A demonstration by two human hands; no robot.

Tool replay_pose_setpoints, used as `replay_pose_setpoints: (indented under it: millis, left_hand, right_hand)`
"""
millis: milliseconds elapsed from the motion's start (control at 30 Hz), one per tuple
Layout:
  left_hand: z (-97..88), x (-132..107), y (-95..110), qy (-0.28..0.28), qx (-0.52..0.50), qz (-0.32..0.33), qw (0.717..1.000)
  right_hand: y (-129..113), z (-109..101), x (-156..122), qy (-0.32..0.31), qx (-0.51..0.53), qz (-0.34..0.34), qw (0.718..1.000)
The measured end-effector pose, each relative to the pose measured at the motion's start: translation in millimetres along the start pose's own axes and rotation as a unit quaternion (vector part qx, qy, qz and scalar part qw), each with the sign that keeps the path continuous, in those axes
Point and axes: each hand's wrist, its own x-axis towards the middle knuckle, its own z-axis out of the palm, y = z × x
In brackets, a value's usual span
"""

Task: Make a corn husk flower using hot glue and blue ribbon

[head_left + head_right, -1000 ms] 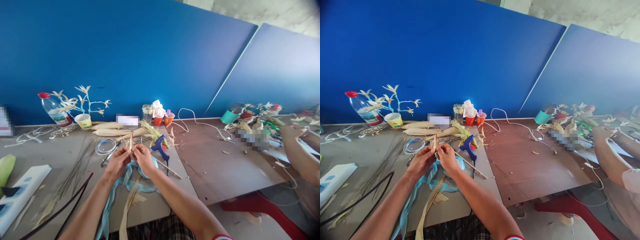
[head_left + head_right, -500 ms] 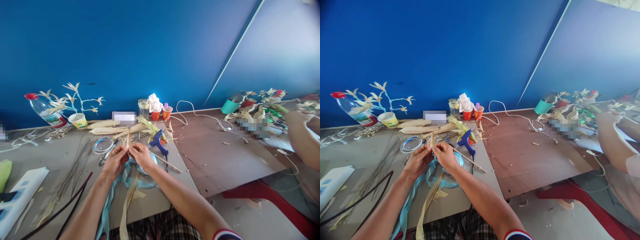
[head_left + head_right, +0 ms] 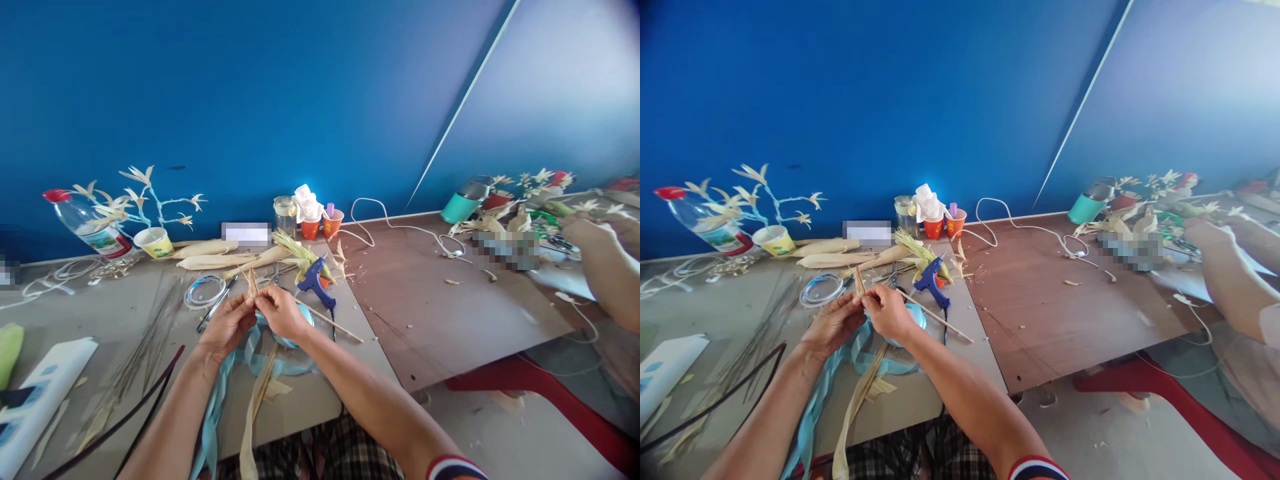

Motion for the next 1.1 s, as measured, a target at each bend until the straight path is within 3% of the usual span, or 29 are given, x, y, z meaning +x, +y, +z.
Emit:
replay_pose_setpoints:
  millis: [167,300,500,667,800,933,1100]
  left_hand:
    - [2.2,-4.9,4.0,-0.017,0.017,-0.001,1.000]
    - [1.7,-7.6,9.2,-0.028,0.012,0.020,0.999]
    - [2.8,-8.5,11.9,-0.056,-0.007,0.060,0.997]
    - [7.0,-9.7,12.7,-0.041,0.001,0.080,0.996]
    - [9.7,-8.6,11.6,0.006,0.019,0.112,0.994]
    - [10.1,-5.5,7.4,0.066,0.063,0.127,0.988]
    - [6.2,-1.8,2.1,0.095,0.075,0.124,0.985]
  right_hand:
    - [-2.8,-5.9,0.5,-0.011,-0.096,-0.034,0.995]
    - [-3.3,-14.1,4.9,0.007,-0.104,-0.017,0.994]
    - [2.8,-35.1,19.2,0.095,-0.102,0.014,0.990]
    - [14.8,-52.3,30.3,0.153,-0.126,0.092,0.976]
    - [17.9,-54.6,31.6,0.143,-0.144,0.120,0.972]
    - [18.6,-46.1,27.8,0.159,-0.190,0.072,0.966]
    - [16.2,-33.0,20.4,0.162,-0.169,-0.015,0.972]
